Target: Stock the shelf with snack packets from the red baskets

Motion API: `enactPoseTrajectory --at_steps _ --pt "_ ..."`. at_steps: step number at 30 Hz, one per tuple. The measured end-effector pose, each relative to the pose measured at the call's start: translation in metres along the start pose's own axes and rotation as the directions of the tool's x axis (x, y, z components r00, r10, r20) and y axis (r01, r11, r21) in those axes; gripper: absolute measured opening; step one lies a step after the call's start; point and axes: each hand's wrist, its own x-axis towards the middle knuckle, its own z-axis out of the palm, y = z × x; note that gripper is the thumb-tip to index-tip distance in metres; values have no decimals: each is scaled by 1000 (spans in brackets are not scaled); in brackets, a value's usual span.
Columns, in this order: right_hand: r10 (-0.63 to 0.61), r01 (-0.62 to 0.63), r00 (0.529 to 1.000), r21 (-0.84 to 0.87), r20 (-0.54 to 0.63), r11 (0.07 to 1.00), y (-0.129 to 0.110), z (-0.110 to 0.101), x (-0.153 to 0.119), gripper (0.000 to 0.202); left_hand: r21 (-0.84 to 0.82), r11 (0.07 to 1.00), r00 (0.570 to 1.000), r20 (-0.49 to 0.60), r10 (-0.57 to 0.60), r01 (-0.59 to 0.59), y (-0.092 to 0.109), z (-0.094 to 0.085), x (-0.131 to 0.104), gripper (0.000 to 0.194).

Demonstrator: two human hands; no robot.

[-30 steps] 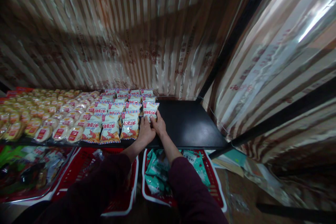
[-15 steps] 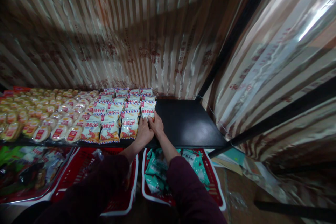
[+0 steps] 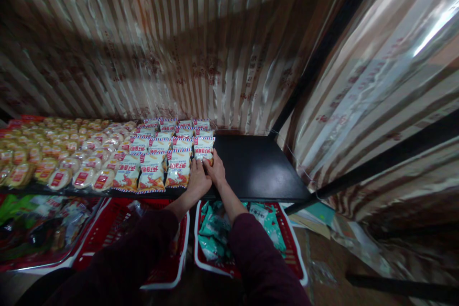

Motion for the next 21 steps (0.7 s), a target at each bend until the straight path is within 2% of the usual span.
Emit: enactPoseTrajectory --at_steps 7,11,16,21 --pt "27 -27 1000 31 15 999 -2 -5 -4 68 25 998 998 10 63 -63 -1 3 -7 74" --pt "-8 9 998 9 -57 1000 -9 -12 -13 62 -14 995 995 -19 97 -97 -1 1 -18 72" --pt "-114 121 978 35 -174 992 -33 -17 -47 47 -56 981 981 -72 182 -186 -12 -8 -44 59" --pt "-236 260 959 155 -157 953 -61 -8 -95 35 -136 954 961 -110 253 -267 -46 -16 -75 43"
